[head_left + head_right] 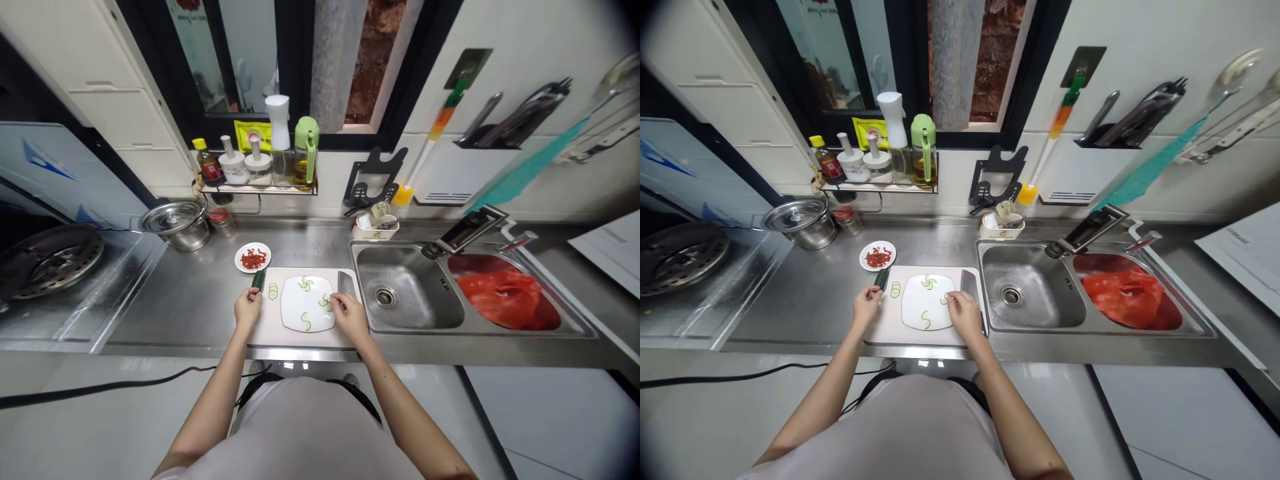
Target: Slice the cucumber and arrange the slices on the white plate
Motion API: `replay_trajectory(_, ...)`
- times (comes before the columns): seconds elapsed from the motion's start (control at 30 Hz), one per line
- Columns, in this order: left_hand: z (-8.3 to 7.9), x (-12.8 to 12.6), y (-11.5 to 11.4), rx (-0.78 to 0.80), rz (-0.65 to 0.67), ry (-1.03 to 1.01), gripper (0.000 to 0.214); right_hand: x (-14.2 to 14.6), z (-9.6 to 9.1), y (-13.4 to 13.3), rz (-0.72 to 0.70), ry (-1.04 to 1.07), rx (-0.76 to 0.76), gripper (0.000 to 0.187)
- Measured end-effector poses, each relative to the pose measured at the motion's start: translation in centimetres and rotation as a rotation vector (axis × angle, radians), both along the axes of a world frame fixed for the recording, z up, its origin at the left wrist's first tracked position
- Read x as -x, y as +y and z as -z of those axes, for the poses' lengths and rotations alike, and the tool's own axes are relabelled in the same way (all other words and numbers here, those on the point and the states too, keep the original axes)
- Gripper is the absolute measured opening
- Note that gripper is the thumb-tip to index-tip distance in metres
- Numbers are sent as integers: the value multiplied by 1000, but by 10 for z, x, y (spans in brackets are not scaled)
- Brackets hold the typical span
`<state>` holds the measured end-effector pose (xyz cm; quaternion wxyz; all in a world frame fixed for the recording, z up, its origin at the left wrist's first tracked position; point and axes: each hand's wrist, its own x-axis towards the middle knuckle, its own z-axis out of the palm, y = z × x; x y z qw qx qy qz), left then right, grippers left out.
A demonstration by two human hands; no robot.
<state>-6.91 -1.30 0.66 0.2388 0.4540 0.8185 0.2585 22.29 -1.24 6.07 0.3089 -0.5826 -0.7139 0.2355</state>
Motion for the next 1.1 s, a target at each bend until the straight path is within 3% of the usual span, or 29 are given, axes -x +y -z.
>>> replay_trajectory(0.17,-3,6,-6,26,-15,77,26,-7,-3,-2,9,45,-60,33)
replay_trajectory(0.33,-3,-10,1,118,87,149,27,-9,-3,-2,34,66,-72,33)
replay_trajectory(0.53,7,-26,15,176,102,194,35,-11,0,-5,25,74,-71,33)
replay_trajectory(0.7,12,-29,18,150,69,173,24,-12,5,-6,11,99,-87,32)
replay_trajectory(0.83,11,-31,14,40,23,84,12,-10,9,-7,6,96,-75,31)
replay_trajectory(0.97,-1,-32,10,-157,-7,-125,8,-3,6,-7,-11,96,-54,29)
replay_trajectory(1.1,-37,-36,9,-344,57,-403,18,11,-11,0,-48,129,-82,26)
